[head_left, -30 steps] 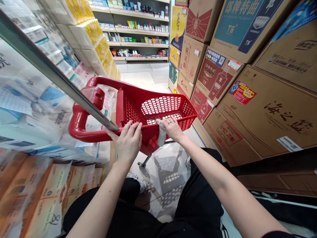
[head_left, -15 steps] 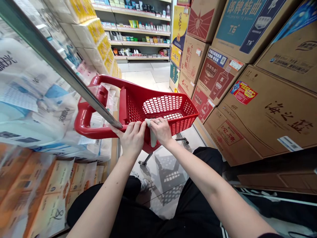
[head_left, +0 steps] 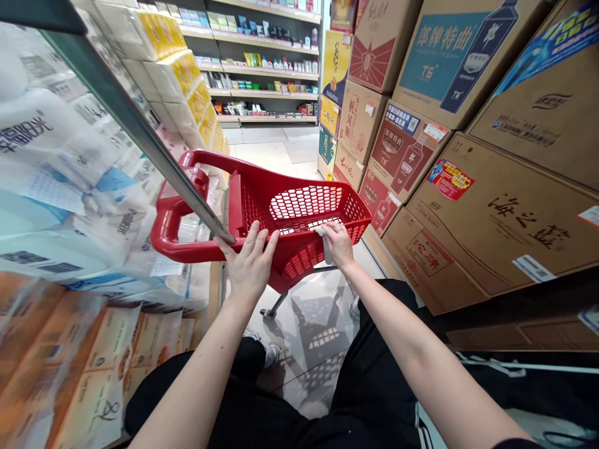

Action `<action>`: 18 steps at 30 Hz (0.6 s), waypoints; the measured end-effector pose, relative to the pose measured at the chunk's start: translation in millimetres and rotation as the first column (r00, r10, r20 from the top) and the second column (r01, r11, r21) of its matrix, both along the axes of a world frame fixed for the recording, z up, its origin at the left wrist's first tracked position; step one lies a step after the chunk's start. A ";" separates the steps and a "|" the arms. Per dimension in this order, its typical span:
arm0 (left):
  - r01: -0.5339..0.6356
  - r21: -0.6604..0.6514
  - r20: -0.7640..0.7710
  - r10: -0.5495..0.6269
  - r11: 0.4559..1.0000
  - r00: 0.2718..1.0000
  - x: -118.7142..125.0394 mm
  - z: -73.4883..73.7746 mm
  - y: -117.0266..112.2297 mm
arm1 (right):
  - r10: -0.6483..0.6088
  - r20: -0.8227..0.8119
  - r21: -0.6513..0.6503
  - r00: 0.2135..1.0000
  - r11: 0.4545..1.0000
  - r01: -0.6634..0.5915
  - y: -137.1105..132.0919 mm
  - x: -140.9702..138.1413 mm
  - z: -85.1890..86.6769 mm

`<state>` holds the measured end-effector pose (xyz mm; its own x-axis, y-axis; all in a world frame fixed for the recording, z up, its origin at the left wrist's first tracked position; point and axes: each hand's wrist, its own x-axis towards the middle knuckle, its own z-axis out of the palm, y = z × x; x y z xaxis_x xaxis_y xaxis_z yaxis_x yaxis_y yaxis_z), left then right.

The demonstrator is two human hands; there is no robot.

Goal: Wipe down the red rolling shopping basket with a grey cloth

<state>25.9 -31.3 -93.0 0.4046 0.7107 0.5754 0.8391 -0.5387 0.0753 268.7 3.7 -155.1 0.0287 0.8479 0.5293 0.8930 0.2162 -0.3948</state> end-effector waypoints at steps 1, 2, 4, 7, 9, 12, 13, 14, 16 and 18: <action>0.001 0.020 -0.003 -0.001 1.000 1.000 -0.2 -1.5 0.7 | -0.024 -0.057 0.028 0.998 0.999 0.026 -3.8 1.4 -4.2; 0.005 0.039 -0.005 -0.005 0.999 1.000 -0.6 -2.9 1.7 | -0.049 -0.111 0.044 0.993 0.998 0.054 -7.6 2.1 -8.5; 0.016 0.059 -0.012 -0.015 0.998 1.000 -2.0 -4.8 4.4 | -0.088 -0.197 0.037 0.976 0.995 0.098 -14.1 1.6 -16.8; 0.032 0.043 -0.050 -0.030 0.999 0.998 -5.3 -4.2 9.9 | -0.124 -0.247 -0.016 0.961 0.992 0.125 -18.2 -1.9 -27.3; 0.040 0.017 -0.079 -0.039 0.999 0.996 -7.5 -2.5 13.7 | -0.134 -0.232 -0.026 0.963 0.991 0.131 -17.2 -5.6 -32.3; 0.046 -0.006 -0.106 -0.046 0.999 0.993 -8.9 0.2 17.9 | -0.100 -0.176 -0.006 0.979 0.995 0.101 -13.7 -13.2 -37.8; 0.045 -0.003 -0.115 -0.045 0.999 0.992 -8.7 0.8 18.6 | -0.086 -0.154 0.000 0.984 0.996 0.087 -12.7 -16.2 -39.5; 0.042 0.004 -0.124 -0.041 0.999 0.991 -8.4 1.4 19.2 | -0.078 -0.132 0.002 0.988 0.997 0.079 -11.9 -19.0 -41.4; 0.036 0.016 -0.142 -0.033 0.999 0.989 -7.3 2.2 19.6 | -0.089 -0.086 -0.003 0.992 0.996 0.089 -11.2 -23.2 -45.1; 0.031 0.019 -0.153 -0.028 0.999 0.988 -6.2 2.7 19.8 | -0.117 -0.038 -0.014 0.992 0.993 0.116 -11.2 -24.5 -48.2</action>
<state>19.7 -11.5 -90.4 0.5098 0.6852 0.5201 0.8235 -0.5636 -0.0648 244.2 -7.5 -203.4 0.1479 0.8436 0.5162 0.8957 0.1070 -0.4315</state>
